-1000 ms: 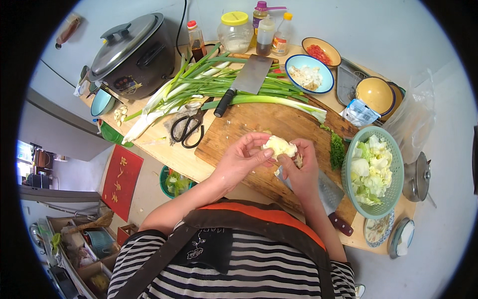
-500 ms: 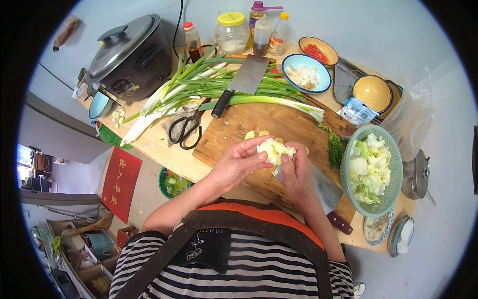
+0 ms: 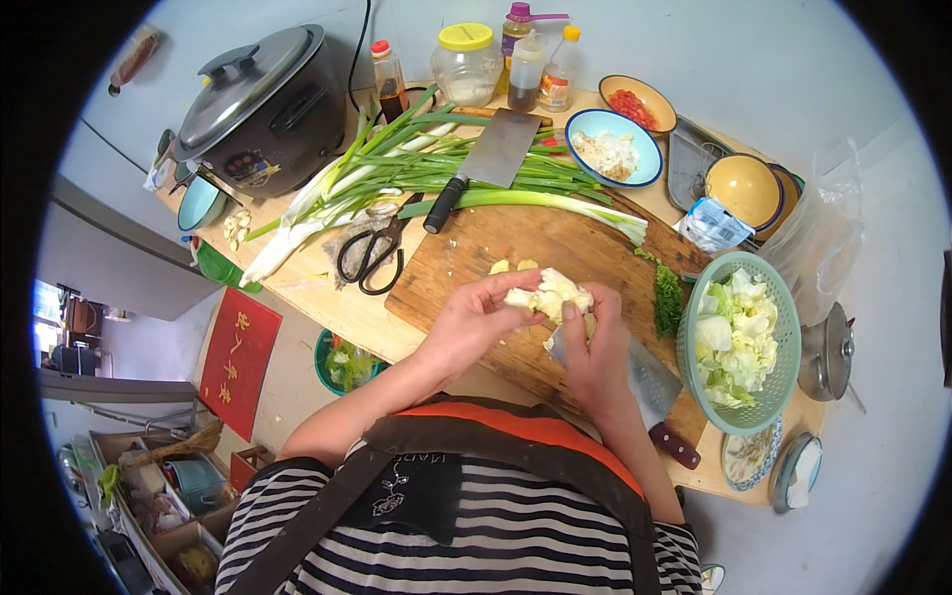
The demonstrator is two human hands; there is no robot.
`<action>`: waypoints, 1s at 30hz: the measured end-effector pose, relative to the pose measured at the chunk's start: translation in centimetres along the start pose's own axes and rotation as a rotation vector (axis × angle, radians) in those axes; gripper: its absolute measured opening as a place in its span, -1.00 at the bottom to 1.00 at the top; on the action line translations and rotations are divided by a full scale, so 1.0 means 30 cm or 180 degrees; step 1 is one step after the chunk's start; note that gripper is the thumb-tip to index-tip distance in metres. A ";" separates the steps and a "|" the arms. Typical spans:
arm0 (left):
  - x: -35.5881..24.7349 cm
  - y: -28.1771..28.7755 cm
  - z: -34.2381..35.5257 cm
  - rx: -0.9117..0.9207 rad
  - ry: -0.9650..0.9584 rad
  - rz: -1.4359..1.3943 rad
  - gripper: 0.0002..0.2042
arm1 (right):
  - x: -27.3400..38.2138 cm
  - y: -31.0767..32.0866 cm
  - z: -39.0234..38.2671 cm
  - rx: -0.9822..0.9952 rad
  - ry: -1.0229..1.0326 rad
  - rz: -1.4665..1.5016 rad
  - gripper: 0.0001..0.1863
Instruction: The person receives a head of cabbage, removes outer leaves by hand, and places them into a colander. They then use a knife to cut the cabbage into smaller pieces and chop green onions on a wooden cutting board in a kitchen.
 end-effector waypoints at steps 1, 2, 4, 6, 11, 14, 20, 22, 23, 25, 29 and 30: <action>0.002 -0.001 0.003 0.0017 0.0074 -0.0178 -0.65 | -0.015 0.007 0.000 -0.0102 -0.0049 0.0153 -0.72; 0.016 0.004 0.010 0.0084 0.0135 -0.0577 -0.65 | -0.064 0.006 -0.003 -0.0100 -0.0634 0.0859 -0.72; 0.045 0.017 0.021 0.0329 0.0085 -0.1099 -0.67 | -0.143 -0.020 -0.035 -0.0090 -0.1812 0.2264 -0.71; 0.058 0.024 0.026 0.0511 -0.0050 -0.1139 -0.69 | -0.119 -0.052 -0.039 -0.0084 -0.1968 0.2712 -0.71; 0.024 -0.002 0.013 -0.0028 -0.0099 0.0098 -0.71 | -0.126 -0.077 -0.041 0.0338 -0.1652 0.2358 -0.68; -0.023 0.022 0.003 -0.0460 -0.0715 0.1246 -0.71 | -0.069 -0.050 -0.010 0.0390 -0.0854 0.0890 -0.68; -0.106 -0.006 -0.034 -0.0582 -0.1788 0.2487 -0.70 | 0.040 -0.014 0.029 0.0405 0.0088 -0.0443 -0.80; -0.110 -0.015 -0.034 -0.0453 -0.1765 0.2533 -0.69 | 0.027 -0.012 0.020 0.0339 0.0241 -0.0236 -0.83; -0.108 -0.018 -0.035 -0.0400 -0.1757 0.2576 -0.68 | 0.021 -0.014 0.017 0.0341 0.0156 -0.0184 -0.85; -0.107 -0.020 -0.035 -0.0316 -0.1778 0.2627 -0.67 | 0.012 -0.016 0.011 0.0345 -0.0017 -0.0082 -0.87; -0.103 -0.020 -0.035 -0.0238 -0.1749 0.2554 -0.66 | -0.043 -0.018 -0.006 0.0416 -0.0867 0.0277 -0.88; -0.097 -0.018 -0.033 -0.0242 -0.1693 0.2510 -0.66 | -0.012 -0.017 0.001 0.0383 -0.0506 0.0127 -0.88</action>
Point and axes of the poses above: each hand's wrist, its own z-axis towards the middle knuckle, its own y-axis out of the back of the hand, x = y × z, the point moved 8 cm from there along z, towards the middle knuckle, and after that the axes turned 10 degrees about z, right-handed, at the moved point
